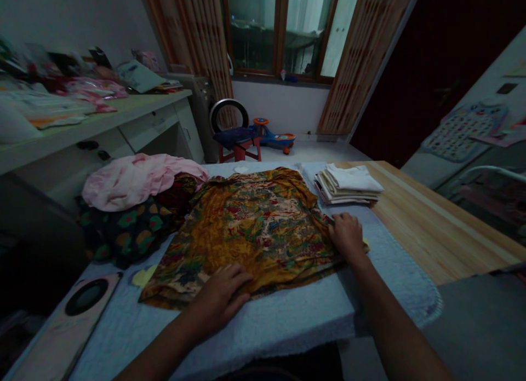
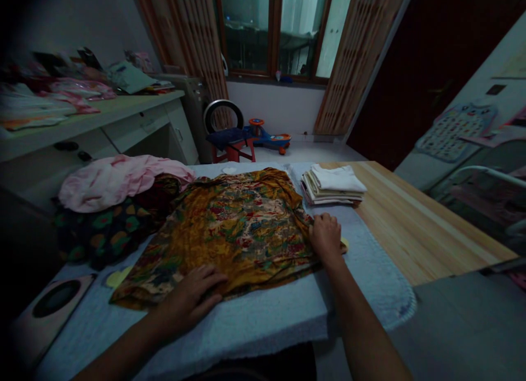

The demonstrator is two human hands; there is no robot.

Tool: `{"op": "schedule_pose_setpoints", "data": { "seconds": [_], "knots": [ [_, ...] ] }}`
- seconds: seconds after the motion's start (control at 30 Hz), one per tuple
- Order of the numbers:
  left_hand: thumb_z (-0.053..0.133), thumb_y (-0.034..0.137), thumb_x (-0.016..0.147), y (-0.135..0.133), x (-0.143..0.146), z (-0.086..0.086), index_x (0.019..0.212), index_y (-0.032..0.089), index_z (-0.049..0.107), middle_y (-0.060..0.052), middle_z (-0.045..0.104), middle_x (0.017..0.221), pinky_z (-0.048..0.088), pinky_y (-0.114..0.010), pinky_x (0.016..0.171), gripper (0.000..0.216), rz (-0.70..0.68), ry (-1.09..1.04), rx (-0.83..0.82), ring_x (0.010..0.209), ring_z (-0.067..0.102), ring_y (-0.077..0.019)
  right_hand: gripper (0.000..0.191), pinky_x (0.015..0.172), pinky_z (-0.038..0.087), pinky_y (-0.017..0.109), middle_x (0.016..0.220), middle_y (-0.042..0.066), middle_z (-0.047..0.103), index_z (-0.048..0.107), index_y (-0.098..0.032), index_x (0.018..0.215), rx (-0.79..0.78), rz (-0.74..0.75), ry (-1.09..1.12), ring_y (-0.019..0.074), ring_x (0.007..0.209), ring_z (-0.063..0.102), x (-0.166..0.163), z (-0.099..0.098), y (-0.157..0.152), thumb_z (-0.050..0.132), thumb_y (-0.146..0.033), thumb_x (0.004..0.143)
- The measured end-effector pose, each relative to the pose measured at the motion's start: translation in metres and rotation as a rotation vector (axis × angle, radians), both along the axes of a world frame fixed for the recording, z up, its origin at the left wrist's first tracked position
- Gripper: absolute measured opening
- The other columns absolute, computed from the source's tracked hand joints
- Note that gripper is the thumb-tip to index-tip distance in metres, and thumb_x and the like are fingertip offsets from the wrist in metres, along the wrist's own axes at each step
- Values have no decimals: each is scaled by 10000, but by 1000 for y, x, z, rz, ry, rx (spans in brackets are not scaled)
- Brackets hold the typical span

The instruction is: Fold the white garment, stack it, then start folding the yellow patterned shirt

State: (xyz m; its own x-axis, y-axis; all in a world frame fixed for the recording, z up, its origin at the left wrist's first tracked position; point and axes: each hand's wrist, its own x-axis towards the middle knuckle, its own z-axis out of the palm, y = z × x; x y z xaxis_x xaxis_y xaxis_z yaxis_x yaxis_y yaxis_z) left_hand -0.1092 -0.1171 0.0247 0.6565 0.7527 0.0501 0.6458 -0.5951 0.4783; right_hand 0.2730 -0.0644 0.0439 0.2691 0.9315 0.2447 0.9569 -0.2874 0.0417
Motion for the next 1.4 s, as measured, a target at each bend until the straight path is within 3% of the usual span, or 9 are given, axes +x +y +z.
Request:
{"op": "schedule_pose_setpoints", "data": {
  "seconds": [0.17,0.33,0.43,0.63,0.87,1.0,1.1,1.23,1.4],
  "knots": [
    [566,304,890,-4,4,-1,1164,315,636,-73,639,1090,516,-350,838,283,-21,37,-24,987,614,-228,224,772,414,365,1056,174,609,705,-169,989,-153,6,-93,299,987,556,10,7,-1,519,-269,912],
    [558,184,862,-9,2,2,1171,287,617,-59,621,1104,492,-341,850,331,-56,29,12,1014,596,-224,232,780,397,333,1074,146,600,679,-155,1036,-197,92,-114,278,1004,558,8,13,-9,590,-303,881],
    [524,182,894,-9,2,2,1161,273,616,-58,627,1071,486,-330,841,296,-54,13,-13,990,594,-215,193,749,380,309,1052,134,619,681,-156,988,-240,94,-91,257,995,574,11,17,-12,519,-227,910],
    [411,144,929,-2,-1,6,1000,228,637,-49,632,942,468,-292,782,252,-61,-10,-97,893,598,-185,248,666,366,267,978,84,707,643,-208,1078,-208,-33,200,202,878,639,31,24,-10,434,-268,959],
    [466,146,881,-1,0,18,962,220,636,-49,615,958,457,-311,794,202,-54,43,-146,919,583,-199,219,633,375,275,921,93,728,682,-217,969,-197,-209,204,223,838,660,62,23,-24,533,-368,913],
    [534,150,848,-4,10,17,1062,244,639,-59,603,1055,460,-337,836,257,-67,44,-75,991,559,-221,215,651,384,280,906,97,732,686,-213,932,-164,-182,210,230,855,663,69,19,-25,535,-365,914],
    [471,162,908,-6,17,14,1056,242,654,-65,616,1007,469,-336,824,249,-87,55,-39,948,569,-212,227,652,392,276,888,99,728,680,-204,926,-116,-165,253,230,848,663,73,18,-24,542,-383,911],
    [410,157,939,-6,26,13,986,215,657,-69,626,938,478,-338,790,258,-73,116,-21,898,585,-211,320,595,408,244,839,60,713,625,-186,1114,-147,-63,470,193,744,657,79,20,-33,589,-387,867],
    [475,85,875,-7,51,16,1188,238,593,-72,633,1095,484,-371,870,368,-131,165,51,1000,586,-231,505,600,440,228,819,21,703,521,-164,1282,-142,66,654,161,691,643,82,19,-48,584,-213,783]
  ]
}}
